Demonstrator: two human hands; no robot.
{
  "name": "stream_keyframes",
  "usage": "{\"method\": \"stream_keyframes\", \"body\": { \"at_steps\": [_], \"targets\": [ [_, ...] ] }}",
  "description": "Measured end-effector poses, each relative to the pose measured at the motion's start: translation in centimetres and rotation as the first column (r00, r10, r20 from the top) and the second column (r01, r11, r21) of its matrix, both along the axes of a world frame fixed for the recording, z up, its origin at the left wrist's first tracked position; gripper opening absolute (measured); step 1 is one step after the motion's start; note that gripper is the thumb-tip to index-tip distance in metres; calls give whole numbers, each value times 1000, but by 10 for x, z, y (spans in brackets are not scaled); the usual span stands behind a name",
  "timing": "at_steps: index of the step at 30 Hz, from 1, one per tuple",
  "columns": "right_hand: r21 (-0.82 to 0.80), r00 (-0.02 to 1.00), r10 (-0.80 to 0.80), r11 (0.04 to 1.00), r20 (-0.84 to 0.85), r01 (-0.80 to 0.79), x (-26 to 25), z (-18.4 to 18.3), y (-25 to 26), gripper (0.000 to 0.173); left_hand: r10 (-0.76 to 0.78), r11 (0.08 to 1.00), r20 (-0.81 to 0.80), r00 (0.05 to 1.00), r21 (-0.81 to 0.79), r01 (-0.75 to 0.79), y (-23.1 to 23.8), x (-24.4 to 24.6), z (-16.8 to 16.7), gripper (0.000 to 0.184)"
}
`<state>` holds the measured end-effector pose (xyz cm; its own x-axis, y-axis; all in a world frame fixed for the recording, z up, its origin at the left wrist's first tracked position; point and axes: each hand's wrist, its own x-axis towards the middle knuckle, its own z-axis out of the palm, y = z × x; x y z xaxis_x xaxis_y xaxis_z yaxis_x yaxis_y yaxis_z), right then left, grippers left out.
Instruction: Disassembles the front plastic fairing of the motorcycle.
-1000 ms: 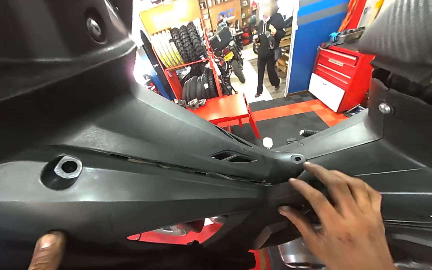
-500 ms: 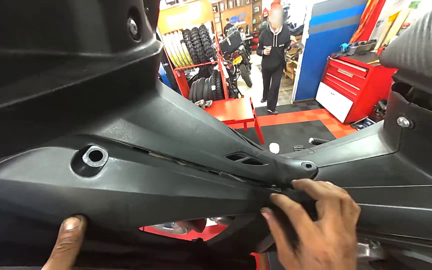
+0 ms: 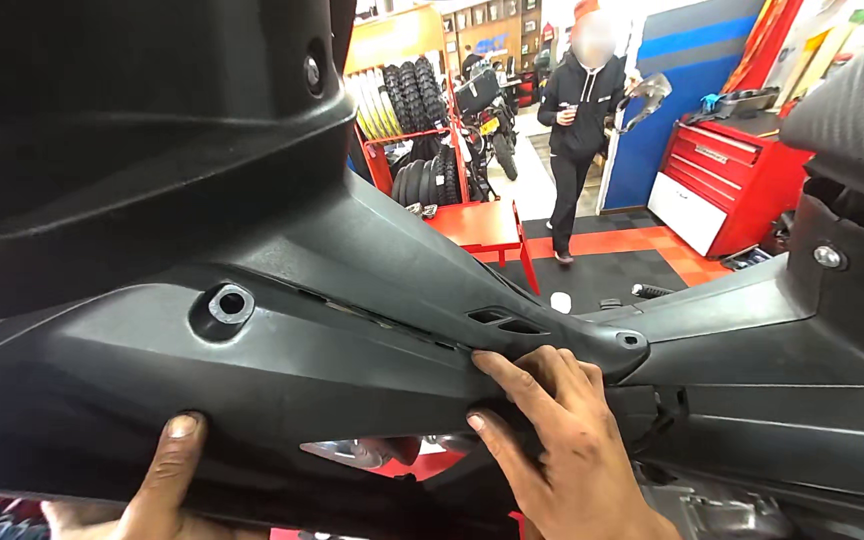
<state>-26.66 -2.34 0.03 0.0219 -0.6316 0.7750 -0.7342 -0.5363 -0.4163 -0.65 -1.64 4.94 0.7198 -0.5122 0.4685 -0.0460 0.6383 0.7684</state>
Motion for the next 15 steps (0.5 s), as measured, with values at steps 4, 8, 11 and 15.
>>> {"method": "stream_keyframes", "body": {
  "at_steps": [4,8,11,15],
  "targets": [
    [5,992,115,993,55,-116,-20,13,-4,29,12,1000,13,1000,-6,-12,2,-1,0,57],
    [-45,994,34,998,-102,-39,-31,25,-16,49,66,998,31,997,13,-67,3,-5,1,63],
    [-113,994,-24,993,-109,12,-17,19,-16,51,78,997,27,997,-21,-78,0,0,-3,63],
    [-125,993,-92,989,-69,82,-8,13,-13,52,70,997,23,997,-29,-69,-3,2,-4,63]
  ]
}}
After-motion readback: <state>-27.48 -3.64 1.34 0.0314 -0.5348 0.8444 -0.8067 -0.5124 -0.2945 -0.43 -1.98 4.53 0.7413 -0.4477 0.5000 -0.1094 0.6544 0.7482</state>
